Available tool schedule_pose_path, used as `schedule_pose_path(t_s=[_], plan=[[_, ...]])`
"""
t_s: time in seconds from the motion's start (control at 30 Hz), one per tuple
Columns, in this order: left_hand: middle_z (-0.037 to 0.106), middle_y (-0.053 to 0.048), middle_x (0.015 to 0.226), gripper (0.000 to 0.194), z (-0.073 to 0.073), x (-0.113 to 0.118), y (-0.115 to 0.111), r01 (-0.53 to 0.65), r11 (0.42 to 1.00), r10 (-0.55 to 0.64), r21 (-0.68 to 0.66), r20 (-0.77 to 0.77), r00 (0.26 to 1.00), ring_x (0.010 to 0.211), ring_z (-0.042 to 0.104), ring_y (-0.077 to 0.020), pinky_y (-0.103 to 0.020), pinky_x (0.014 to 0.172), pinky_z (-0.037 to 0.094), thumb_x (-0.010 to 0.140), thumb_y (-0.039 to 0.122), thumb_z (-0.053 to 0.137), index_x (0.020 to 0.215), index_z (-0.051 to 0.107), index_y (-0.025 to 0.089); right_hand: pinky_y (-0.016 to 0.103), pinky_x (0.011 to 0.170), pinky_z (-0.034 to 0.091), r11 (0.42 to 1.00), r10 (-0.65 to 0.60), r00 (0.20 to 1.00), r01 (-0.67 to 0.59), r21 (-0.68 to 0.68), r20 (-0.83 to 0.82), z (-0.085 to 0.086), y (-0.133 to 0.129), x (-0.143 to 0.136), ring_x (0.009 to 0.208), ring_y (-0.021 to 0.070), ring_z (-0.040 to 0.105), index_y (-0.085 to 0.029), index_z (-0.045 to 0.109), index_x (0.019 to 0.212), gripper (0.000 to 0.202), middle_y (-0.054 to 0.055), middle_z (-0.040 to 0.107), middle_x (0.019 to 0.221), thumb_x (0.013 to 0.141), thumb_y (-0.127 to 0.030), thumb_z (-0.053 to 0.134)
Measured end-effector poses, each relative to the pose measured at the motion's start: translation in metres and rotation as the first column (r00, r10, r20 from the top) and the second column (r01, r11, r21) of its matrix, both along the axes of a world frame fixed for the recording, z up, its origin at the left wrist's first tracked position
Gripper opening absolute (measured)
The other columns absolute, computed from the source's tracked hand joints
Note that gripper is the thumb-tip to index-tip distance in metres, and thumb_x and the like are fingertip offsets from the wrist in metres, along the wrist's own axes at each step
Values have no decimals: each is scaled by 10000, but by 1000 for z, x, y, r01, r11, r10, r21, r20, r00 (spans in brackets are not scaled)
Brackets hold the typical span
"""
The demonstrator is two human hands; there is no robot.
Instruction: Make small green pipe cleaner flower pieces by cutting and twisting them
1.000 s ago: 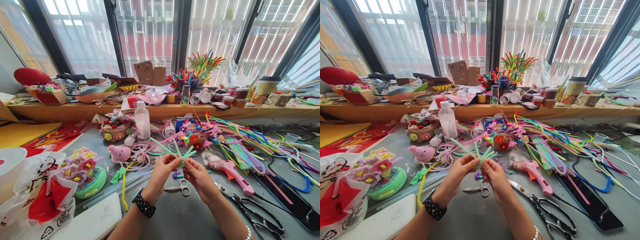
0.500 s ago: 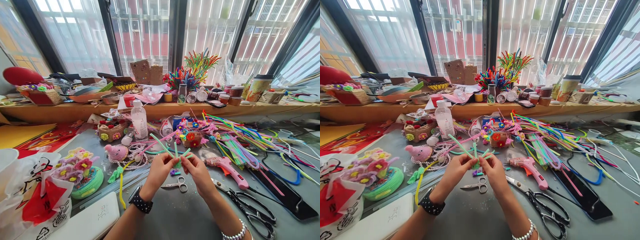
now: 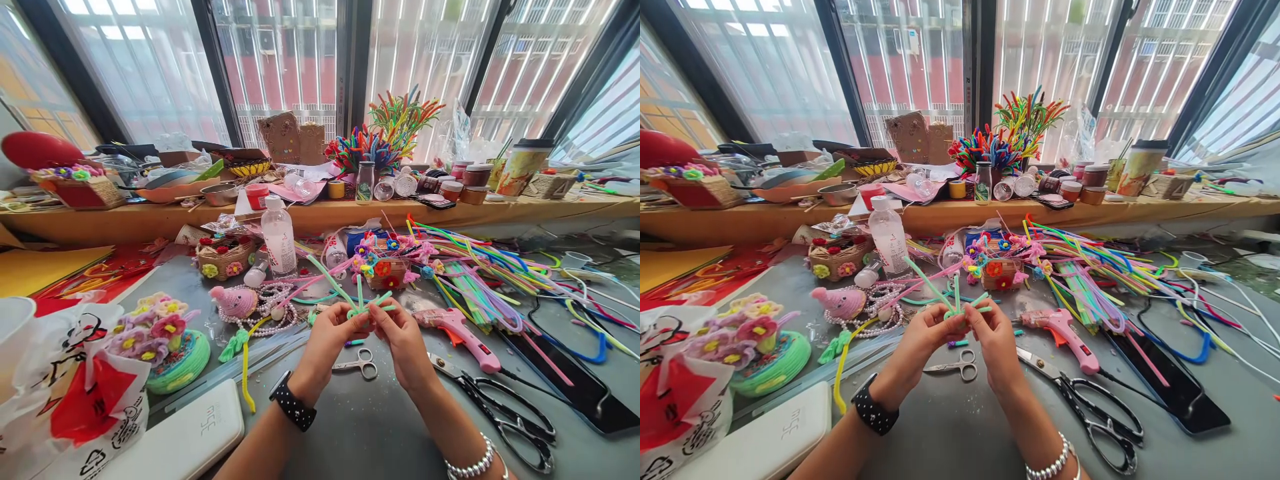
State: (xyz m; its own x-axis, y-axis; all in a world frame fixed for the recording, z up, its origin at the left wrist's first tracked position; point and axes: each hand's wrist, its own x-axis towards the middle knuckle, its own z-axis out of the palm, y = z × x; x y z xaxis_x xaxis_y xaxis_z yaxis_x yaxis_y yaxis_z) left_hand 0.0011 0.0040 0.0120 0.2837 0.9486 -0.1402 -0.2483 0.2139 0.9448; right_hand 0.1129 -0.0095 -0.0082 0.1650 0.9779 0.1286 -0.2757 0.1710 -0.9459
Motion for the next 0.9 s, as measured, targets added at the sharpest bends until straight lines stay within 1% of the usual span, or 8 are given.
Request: schedule_pose_path(t_s=[0.1,0.23,0.33,0.5,0.63,0.7,0.8,0.9], plan=[[615,-9,646,220,0,-2,1,-29,999,29,-26,30,999,638,594,-121,-236,645,456,586,296,680,679,577,126,227,492,260,1000,0,1000,1,-9,32,1,0,2,496,85,311,-181,511,651,198,-56,388,531,710,-361,566],[620,-9,623,213,3,-8,4,-23,999,23,-30,-14,1000,597,584,-111,-234,635,458,580,289,684,692,621,119,223,501,265,1000,2,994,-2,1,106,4,-1,5,509,85,317,-173,527,658,203,-48,410,558,710,-366,559],[611,0,585,196,7,-12,6,-2,1000,1,-16,-61,998,561,581,-112,-241,618,462,561,275,695,644,620,114,217,501,263,1000,26,989,-24,-12,144,6,0,10,513,82,320,-173,522,641,200,-52,407,549,708,-357,563],[595,-7,547,191,12,-18,8,137,990,-126,38,-205,971,529,578,-121,-232,568,452,565,284,684,590,614,108,223,537,289,995,92,973,-83,-52,210,8,2,17,567,98,373,-169,504,604,208,-36,437,583,684,-342,588],[582,-9,577,209,14,-24,10,245,969,-232,20,-264,936,539,583,-129,-232,556,451,563,309,676,609,622,113,214,488,255,989,139,965,-123,-84,224,11,2,18,511,79,320,-163,484,554,240,-56,375,527,675,-340,593],[575,-6,567,218,15,-26,11,244,970,-237,-8,-270,933,520,570,-118,-225,552,446,555,316,678,604,618,112,211,482,249,981,179,956,-158,-109,231,12,2,19,510,74,319,-160,513,579,224,-56,389,531,676,-345,594],[580,-7,564,226,16,-26,10,225,974,-225,-32,-281,933,508,547,-99,-216,555,436,553,319,678,630,624,114,207,492,260,969,231,941,-200,-142,246,14,3,22,526,74,342,-163,576,686,183,-47,451,573,671,-343,604],[595,-17,601,226,15,-24,11,270,962,-268,-38,-314,911,533,544,-98,-214,563,432,565,321,669,649,628,116,213,506,280,971,224,940,-194,-137,256,14,4,25,541,80,368,-157,598,704,190,-29,500,605,673,-344,600]])
